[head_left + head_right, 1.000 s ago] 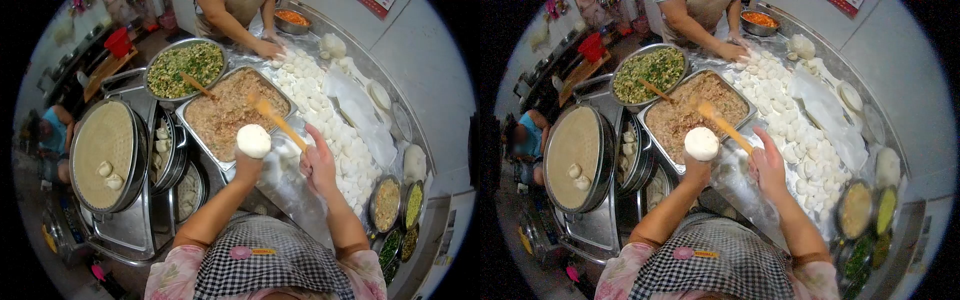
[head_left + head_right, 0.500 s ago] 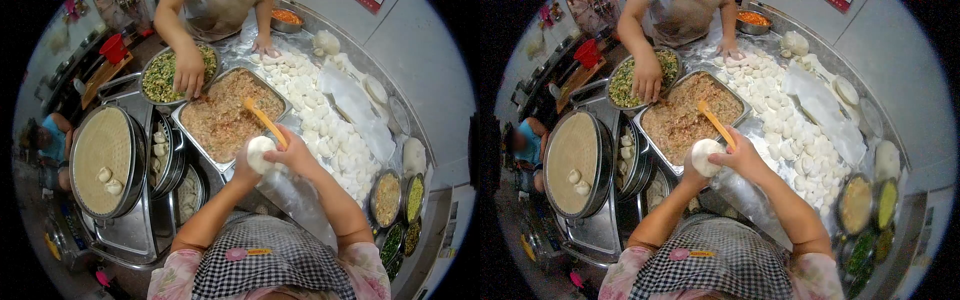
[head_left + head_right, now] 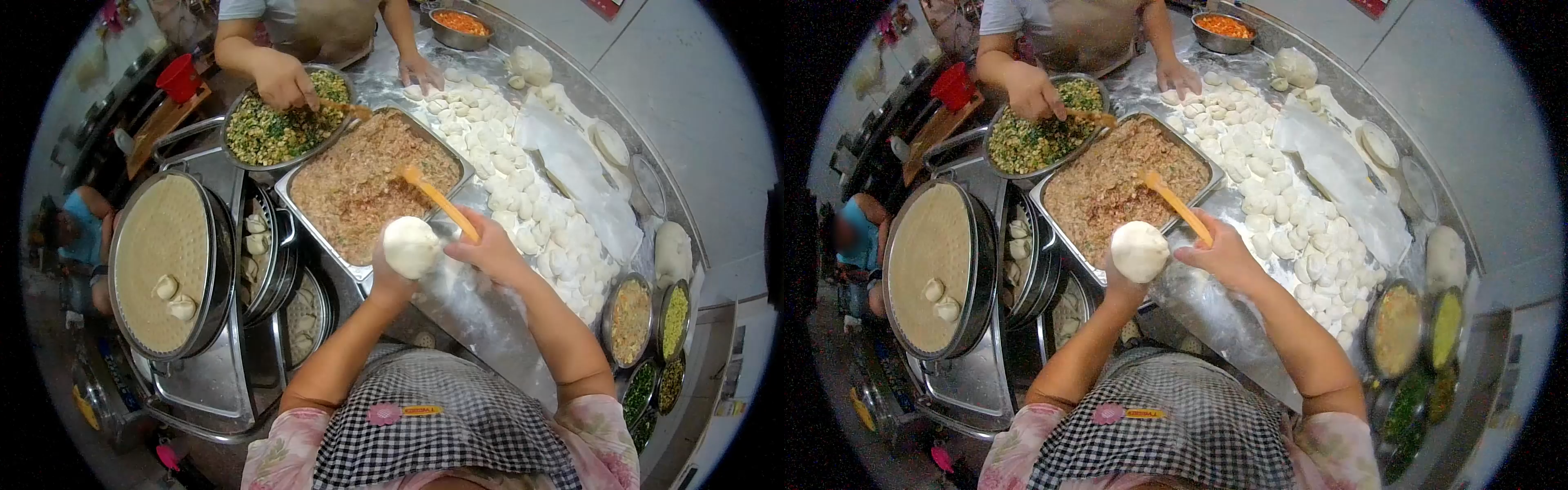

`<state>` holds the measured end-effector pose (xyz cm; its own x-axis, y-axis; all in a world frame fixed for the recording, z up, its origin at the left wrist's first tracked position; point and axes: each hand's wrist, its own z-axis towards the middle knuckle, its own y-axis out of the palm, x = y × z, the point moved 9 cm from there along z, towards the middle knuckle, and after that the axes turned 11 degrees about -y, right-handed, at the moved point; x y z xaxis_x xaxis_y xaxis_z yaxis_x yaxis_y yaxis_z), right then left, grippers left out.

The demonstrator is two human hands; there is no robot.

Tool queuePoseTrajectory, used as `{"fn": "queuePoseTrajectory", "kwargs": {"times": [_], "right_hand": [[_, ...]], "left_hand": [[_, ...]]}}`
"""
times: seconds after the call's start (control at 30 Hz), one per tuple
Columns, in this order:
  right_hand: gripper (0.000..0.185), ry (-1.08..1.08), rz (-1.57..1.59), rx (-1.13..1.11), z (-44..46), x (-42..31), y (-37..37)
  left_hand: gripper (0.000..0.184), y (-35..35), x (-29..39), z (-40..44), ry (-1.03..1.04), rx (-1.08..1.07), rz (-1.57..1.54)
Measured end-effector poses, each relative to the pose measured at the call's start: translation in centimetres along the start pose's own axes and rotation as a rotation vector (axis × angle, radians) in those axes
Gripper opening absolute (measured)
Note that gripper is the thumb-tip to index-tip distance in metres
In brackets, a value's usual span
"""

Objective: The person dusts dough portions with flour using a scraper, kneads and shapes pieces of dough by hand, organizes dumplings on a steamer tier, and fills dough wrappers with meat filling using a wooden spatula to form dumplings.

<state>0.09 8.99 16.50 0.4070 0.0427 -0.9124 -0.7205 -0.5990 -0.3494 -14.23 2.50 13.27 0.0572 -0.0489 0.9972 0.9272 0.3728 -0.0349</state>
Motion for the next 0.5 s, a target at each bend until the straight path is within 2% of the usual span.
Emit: {"fn": "queuePoseTrajectory", "kwargs": {"times": [0.07,0.17,0.27,0.37,0.4,0.47,0.5], "right_hand": [[0.086,-0.045,0.002,0.054,-0.2,-0.6,-0.2],[0.089,-0.138,0.035,0.06,0.1,-1.9,0.8],[0.08,-0.214,-0.022,0.05,0.5,-1.6,1.5],[0.052,-0.026,0.198,0.075,-0.4,-2.0,0.9],[0.045,0.004,0.481,0.054,-0.2,-1.5,1.4],[0.039,0.052,1.043,0.019,0.5,0.0,1.8],[0.04,0.031,1.144,-0.026,0.6,0.3,1.9]], "left_hand": [[0.05,-0.1,-0.8,0.2,0.024,0.012,0.12],[0.047,0.3,-1.5,0.1,-0.069,-0.013,-0.133],[0.044,-0.2,-0.4,-0.1,-0.026,0.052,-0.155],[0.042,-1.4,-0.1,0.5,-0.088,0.12,-0.009],[0.039,-1.2,-1.9,0.6,-0.244,0.063,-0.271],[0.037,-1.8,-4.0,0.8,-0.208,0.066,-0.233],[0.037,-1.6,-4.5,0.8,-0.189,0.066,-0.215]]}}
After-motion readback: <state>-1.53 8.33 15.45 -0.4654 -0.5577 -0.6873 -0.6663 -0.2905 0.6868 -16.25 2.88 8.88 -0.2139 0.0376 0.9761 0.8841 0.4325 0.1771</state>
